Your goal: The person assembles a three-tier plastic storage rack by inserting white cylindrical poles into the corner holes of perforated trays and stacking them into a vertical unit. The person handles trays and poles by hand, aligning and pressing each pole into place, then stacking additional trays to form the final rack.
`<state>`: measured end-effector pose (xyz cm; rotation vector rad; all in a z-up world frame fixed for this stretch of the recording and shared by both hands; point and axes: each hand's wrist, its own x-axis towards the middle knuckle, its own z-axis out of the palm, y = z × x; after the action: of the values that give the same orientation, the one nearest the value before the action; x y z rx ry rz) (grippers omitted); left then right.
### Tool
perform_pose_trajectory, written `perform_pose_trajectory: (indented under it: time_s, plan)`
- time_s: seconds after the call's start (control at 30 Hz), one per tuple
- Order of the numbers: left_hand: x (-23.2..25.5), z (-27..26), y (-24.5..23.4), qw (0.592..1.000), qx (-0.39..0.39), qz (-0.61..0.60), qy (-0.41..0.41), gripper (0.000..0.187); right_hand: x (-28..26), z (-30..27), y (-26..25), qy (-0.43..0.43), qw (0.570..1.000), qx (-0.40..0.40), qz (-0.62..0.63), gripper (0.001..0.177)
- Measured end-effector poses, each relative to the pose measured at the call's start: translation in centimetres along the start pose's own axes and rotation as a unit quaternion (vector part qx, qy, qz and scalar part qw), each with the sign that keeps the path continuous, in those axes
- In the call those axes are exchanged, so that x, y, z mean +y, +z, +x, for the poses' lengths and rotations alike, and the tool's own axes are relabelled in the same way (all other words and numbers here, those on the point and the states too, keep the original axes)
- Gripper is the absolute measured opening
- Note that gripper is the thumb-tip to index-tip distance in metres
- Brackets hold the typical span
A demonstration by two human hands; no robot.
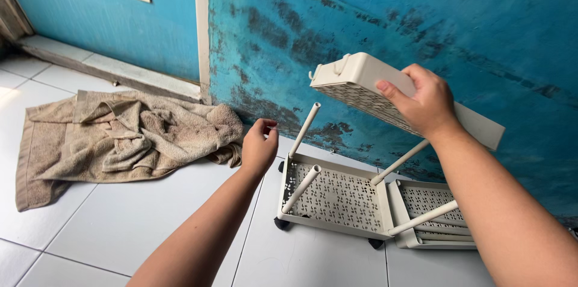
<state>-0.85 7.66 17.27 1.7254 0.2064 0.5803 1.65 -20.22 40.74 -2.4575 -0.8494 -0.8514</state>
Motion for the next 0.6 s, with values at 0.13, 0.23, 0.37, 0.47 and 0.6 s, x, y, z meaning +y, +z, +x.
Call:
perform_pose_trajectory:
  time_s: [0.13, 0.23, 0.37, 0.47, 0.6]
  plan:
    - [-1.8, 0.8, 3.0, 1.0, -0.014, 0.008, -0.007, 0.027, 0.7, -1.3, 1.0, 0.01, 0.999, -0.015, -0.027, 0.043]
    - [-2.5, 1.6, 5.4, 0.999, -0.033, 0.031, -0.003, 0.03, 1.1, -2.3, 2.0, -0.004, 0.999, -0.022, -0.038, 0.044]
    - [-2.7, 2.8, 8.7, 0.999, -0.041, 0.033, 0.01, 0.036, 1.8, -3.3, 2.8, -0.017, 0.999, -0.021, -0.027, 0.044]
    - [-2.6, 3.4, 10.8, 0.997, -0.029, 0.05, 0.046, 0.04, 2.2, -4.0, 2.7, -0.025, 1.0, -0.016, -0.003, 0.047]
    - [-2.0, 4.4, 13.2, 0.996, -0.043, 0.036, 0.073, 0.04, 3.0, -4.7, 2.0, -0.008, 1.0, -0.024, 0.005, 0.046]
